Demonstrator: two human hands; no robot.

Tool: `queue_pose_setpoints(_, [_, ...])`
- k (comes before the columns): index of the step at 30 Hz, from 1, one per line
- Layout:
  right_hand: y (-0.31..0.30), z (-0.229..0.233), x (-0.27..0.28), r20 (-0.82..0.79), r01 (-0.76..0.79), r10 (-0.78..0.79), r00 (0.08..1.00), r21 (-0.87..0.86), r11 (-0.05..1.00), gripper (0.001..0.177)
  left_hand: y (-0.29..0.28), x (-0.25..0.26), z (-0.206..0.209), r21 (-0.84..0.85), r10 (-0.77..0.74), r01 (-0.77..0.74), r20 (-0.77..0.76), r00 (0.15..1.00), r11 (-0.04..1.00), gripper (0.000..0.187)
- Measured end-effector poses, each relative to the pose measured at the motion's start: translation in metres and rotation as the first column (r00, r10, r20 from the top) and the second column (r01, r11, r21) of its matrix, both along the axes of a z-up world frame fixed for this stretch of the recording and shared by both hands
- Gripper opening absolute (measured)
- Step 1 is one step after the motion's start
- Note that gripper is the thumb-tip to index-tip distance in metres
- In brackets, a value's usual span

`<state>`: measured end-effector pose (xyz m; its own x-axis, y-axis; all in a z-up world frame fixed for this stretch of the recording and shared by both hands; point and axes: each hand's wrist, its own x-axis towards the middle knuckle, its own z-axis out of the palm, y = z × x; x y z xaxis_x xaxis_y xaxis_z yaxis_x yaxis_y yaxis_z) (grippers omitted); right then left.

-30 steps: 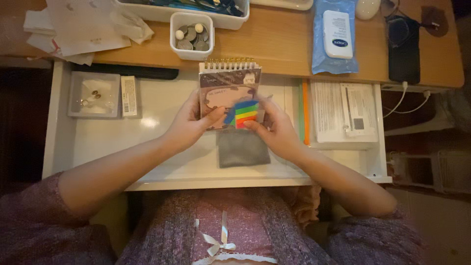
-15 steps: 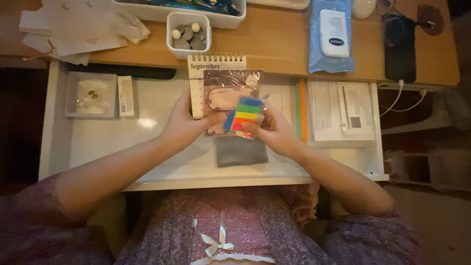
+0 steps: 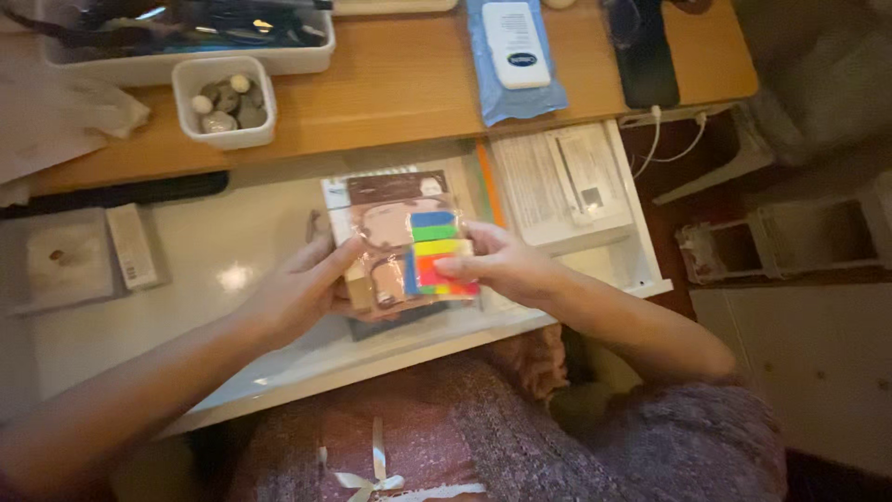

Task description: The person organizes various items on a desk and in a drawer, including folding a green paper, grouping documents together, and placing small objects like coins and stickers into specific containers or bags.

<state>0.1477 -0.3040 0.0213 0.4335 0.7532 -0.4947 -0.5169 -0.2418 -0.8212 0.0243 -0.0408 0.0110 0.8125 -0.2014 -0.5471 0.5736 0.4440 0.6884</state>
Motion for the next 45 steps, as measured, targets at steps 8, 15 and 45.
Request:
queue_pose_setpoints(8, [-0.035, -0.011, 0.042, -0.181, 0.168, -0.161, 0.970, 0.024, 0.986, 0.039, -0.028, 0.063, -0.050, -0.131, -0.014, 0.015, 0.009, 1.000, 0.991, 0.048])
queue_pose_setpoints(15, [-0.047, 0.016, 0.047, 0.003, 0.147, -0.147, 0.989, -0.035, 0.989, 0.049, -0.018, 0.102, -0.075, -0.061, 0.128, -0.125, 0.058, 0.990, 0.990, 0.040])
queue_pose_setpoints(45, [-0.054, 0.024, 0.039, 0.326, 0.033, 0.074, 0.943, -0.313, 0.949, 0.070, -0.017, 0.102, -0.053, 0.815, -0.816, -0.574, 0.275, 0.509, -0.083, 0.037])
